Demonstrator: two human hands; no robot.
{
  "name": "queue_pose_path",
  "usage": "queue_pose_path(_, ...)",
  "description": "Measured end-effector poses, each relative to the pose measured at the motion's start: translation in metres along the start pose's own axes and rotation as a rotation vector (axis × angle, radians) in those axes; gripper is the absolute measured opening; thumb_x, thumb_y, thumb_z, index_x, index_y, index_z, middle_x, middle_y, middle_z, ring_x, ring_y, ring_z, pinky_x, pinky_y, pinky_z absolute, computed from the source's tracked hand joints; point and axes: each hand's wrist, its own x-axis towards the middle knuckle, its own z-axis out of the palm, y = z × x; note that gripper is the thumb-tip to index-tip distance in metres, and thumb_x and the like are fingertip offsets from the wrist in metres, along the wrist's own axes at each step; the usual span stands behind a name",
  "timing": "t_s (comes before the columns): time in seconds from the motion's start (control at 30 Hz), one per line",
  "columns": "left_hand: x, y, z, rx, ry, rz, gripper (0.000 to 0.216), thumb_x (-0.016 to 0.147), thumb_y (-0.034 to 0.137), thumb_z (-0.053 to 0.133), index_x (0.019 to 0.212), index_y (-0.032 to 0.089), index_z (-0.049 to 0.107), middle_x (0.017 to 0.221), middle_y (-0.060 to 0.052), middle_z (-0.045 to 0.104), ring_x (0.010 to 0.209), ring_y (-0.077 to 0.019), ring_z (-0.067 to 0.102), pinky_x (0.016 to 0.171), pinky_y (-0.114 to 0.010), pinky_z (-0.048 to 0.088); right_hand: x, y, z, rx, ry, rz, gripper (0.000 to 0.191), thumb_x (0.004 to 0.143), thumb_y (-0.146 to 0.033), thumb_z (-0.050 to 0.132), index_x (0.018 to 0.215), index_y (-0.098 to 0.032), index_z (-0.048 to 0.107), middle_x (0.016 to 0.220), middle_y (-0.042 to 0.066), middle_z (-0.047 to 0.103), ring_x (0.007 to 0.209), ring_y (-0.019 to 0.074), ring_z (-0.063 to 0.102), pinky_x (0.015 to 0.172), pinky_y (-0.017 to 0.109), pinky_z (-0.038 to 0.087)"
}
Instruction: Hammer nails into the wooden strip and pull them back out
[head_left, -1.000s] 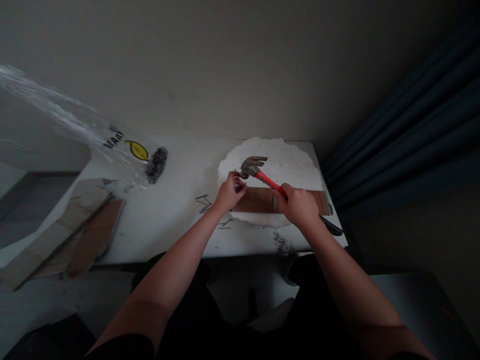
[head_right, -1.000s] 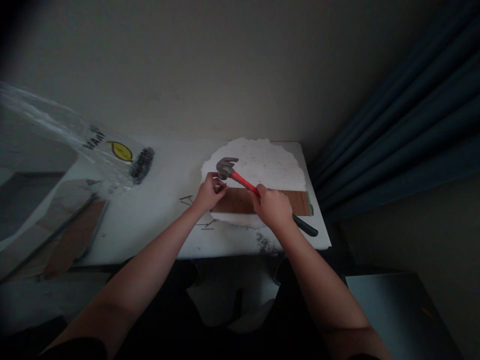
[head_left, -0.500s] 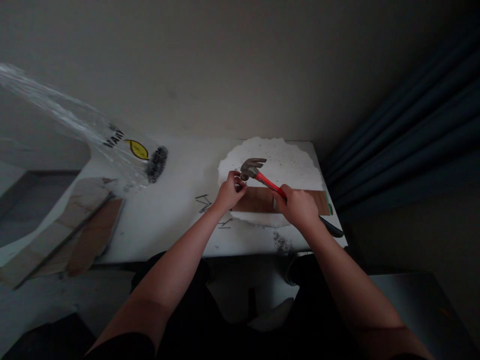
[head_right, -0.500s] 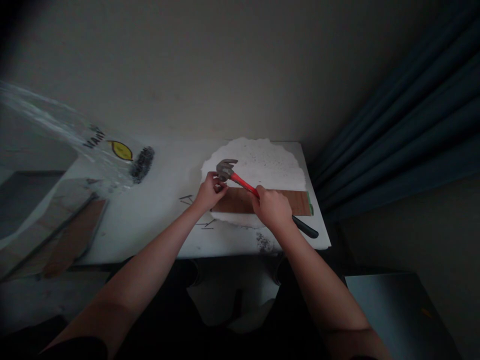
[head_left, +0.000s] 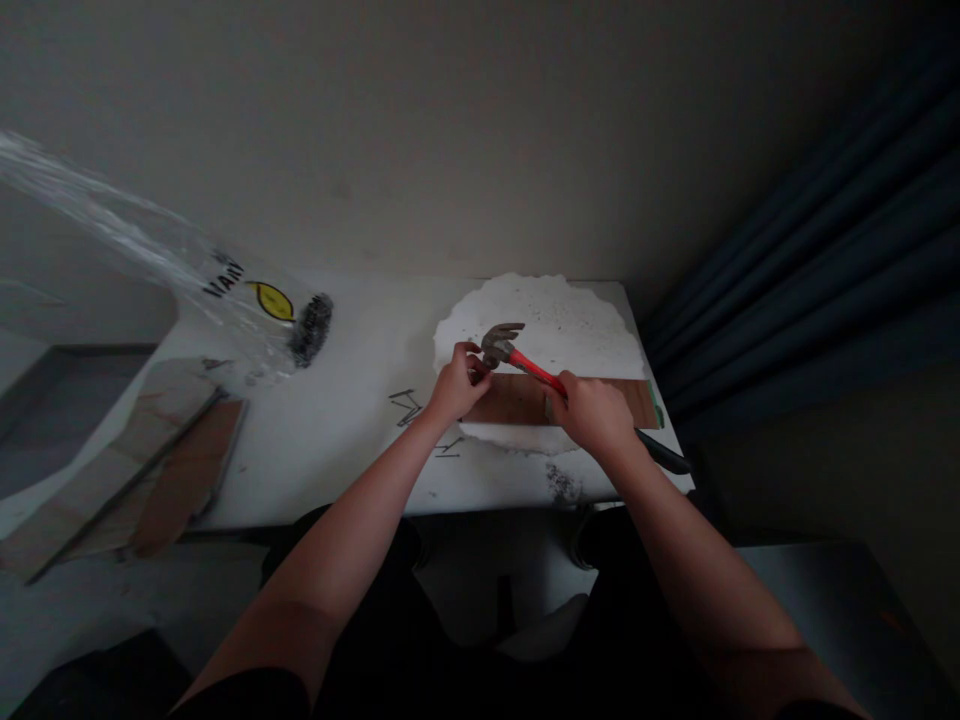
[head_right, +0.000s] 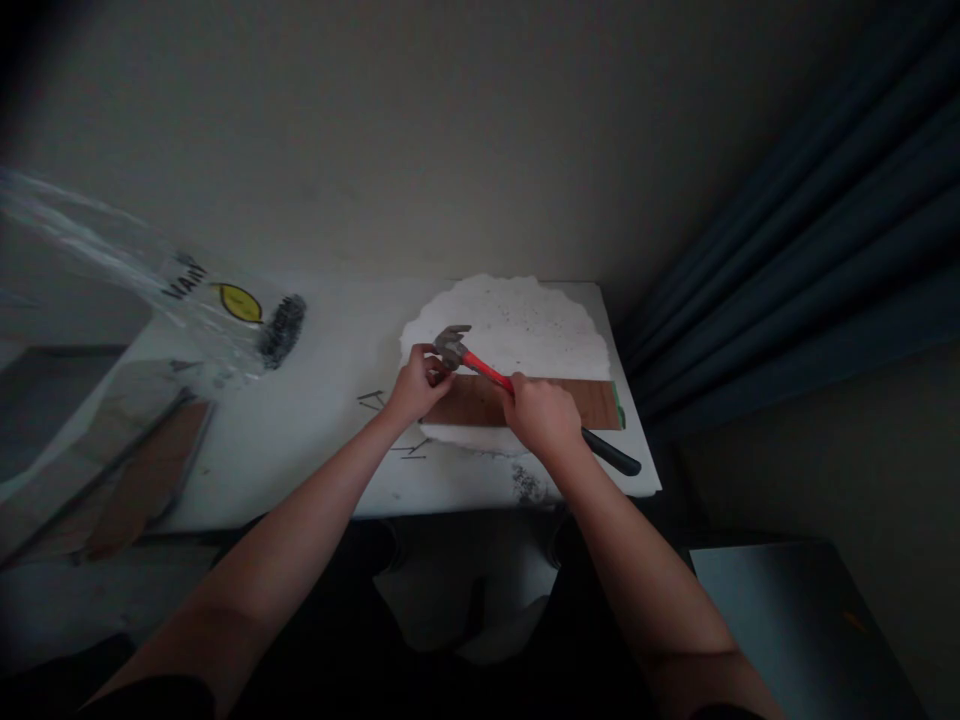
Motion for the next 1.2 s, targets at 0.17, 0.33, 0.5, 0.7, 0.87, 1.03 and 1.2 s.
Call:
queue_pose_path(0.17, 0.0001, -0.0004, 0.0010, -0.015, -0.002, -0.009, 0.047, 0.077, 0.013, 0.065, 0.113, 0.022, 0.037, 0.079, 0.004, 0.065, 0.065, -0.0102, 0.063, 0.062, -0.022, 0.046, -0.0014, 0.0018, -0.0013, 0.009, 0.049, 0.016, 0.046, 0.101, -0.052, 0.029, 0.103, -0.020, 0.062, 0.083, 0.012, 0.071, 0.073, 0.0241, 0.065, 0.065, 0.030, 0.037)
queue_pose_path(0.33, 0.0002, -0.0005, 0.0008, -0.005, 0.000, -0.007, 0.046, 0.077, 0.014, 0.065, 0.113, 0.022, 0.037, 0.079, 0.003, 0.066, 0.064, -0.0107, 0.063, 0.063, -0.022, 0.046, -0.0010, 0.0018, -0.0005, 0.013, 0.026, 0.004, 0.045, 0.100, -0.051, 0.032, 0.104, -0.019, 0.064, 0.084, 0.011, 0.071, 0.075, 0.0244, 0.066, 0.065, 0.030, 0.037)
queue_pose_path(0.5, -0.0002, 0.0001, 0.0011, -0.019, 0.002, -0.026, 0.046, 0.077, 0.013, 0.065, 0.112, 0.022, 0.037, 0.080, 0.003, 0.066, 0.065, -0.0111, 0.064, 0.062, -0.022, 0.047, 0.0000, 0.0005, 0.0019, 0.008, -0.001, -0.006, 0.043, 0.100, -0.050, 0.033, 0.105, -0.020, 0.064, 0.087, 0.012, 0.071, 0.076, 0.0246, 0.066, 0.066, 0.030, 0.038)
queue_pose_path(0.7, 0.0004, 0.0003, 0.0019, -0.036, 0.001, -0.048, 0.048, 0.076, 0.012, 0.065, 0.113, 0.023, 0.037, 0.080, 0.003, 0.066, 0.063, -0.0109, 0.064, 0.062, -0.023, 0.048, -0.0009, -0.0008, 0.0018, 0.011, 0.019, -0.016, 0.045, 0.101, -0.051, 0.030, 0.104, -0.020, 0.063, 0.086, 0.011, 0.071, 0.075, 0.0244, 0.065, 0.066, 0.030, 0.037)
queue_pose_path(0.87, 0.0002, 0.0002, 0.0017, -0.018, 0.003, -0.032, 0.047, 0.077, 0.012, 0.065, 0.113, 0.023, 0.038, 0.083, 0.001, 0.068, 0.066, -0.0127, 0.066, 0.064, -0.025, 0.049, -0.0004, -0.0024, 0.0028, 0.012, -0.005, -0.027, 0.041, 0.100, -0.050, 0.034, 0.104, -0.021, 0.063, 0.089, 0.010, 0.072, 0.076, 0.0242, 0.066, 0.064, 0.030, 0.036)
queue_pose_path(1.03, 0.0000, -0.0010, 0.0023, 0.013, 0.002, -0.009, 0.050, 0.077, 0.013, 0.065, 0.116, 0.023, 0.037, 0.080, 0.003, 0.066, 0.071, -0.0136, 0.066, 0.067, -0.025, 0.050, -0.0019, -0.0013, 0.0016, 0.011, 0.066, -0.013, 0.045, 0.101, -0.052, 0.029, 0.101, -0.021, 0.062, 0.082, 0.009, 0.071, 0.070, 0.0232, 0.065, 0.062, 0.030, 0.034)
queue_pose_path(1.2, 0.0002, 0.0014, 0.0014, 0.011, 0.008, -0.025, 0.047, 0.076, 0.011, 0.066, 0.113, 0.022, 0.039, 0.084, 0.000, 0.068, 0.074, -0.0143, 0.067, 0.069, -0.026, 0.051, 0.0001, -0.0016, 0.0058, 0.009, 0.017, -0.015, 0.042, 0.100, -0.050, 0.034, 0.106, -0.021, 0.064, 0.087, 0.010, 0.072, 0.074, 0.0240, 0.065, 0.063, 0.030, 0.035)
